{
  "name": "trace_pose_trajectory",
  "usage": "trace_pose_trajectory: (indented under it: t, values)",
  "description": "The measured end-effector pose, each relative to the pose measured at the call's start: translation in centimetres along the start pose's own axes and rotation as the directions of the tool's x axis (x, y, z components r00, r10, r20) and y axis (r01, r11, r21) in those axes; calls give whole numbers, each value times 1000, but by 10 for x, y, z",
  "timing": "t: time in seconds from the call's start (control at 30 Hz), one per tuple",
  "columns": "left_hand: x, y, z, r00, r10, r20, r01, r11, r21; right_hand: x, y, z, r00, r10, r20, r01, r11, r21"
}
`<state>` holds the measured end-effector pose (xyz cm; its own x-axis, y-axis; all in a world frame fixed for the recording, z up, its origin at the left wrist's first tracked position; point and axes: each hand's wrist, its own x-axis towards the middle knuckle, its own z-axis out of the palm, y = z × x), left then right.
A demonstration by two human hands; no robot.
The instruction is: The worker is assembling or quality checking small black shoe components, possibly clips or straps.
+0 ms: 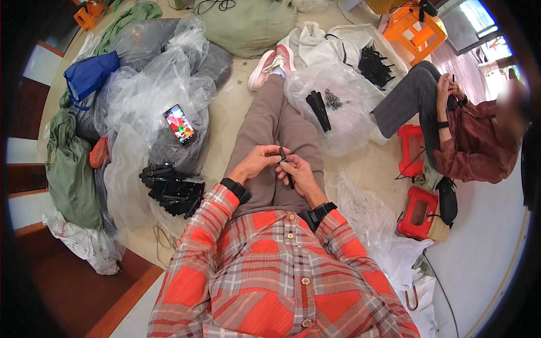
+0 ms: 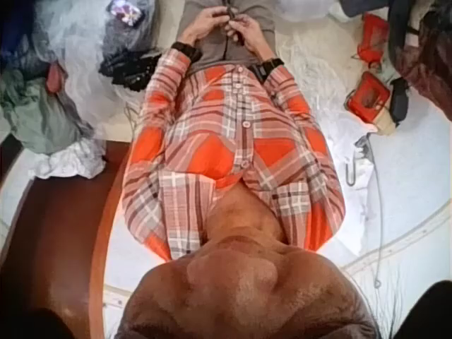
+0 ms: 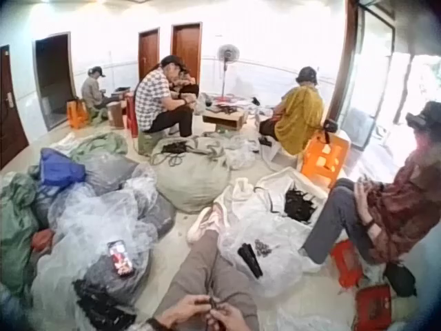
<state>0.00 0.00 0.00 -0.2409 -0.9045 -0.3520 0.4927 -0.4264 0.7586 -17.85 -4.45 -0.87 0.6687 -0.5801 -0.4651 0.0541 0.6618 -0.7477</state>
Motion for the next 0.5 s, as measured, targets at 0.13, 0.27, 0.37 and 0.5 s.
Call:
trace_pose_trajectory:
  t: [0.13,0.27,0.37,0.5]
  values:
    - [1,2,0,999,20,35,-21,999,34,-6,-11,2,999,42,27,-45,991,125]
    - [3,-1,-8,997,50,61,-53,998,46,-4,-19,8,998,49,43,-58,972,226]
    - [1,0,-4,997,71,26,-72,996,57,-2,-14,5,998,59,1,-58,973,222]
    - [1,-4,-4,996,82,19,-83,989,119,-5,-13,8,997,71,0,-70,984,166]
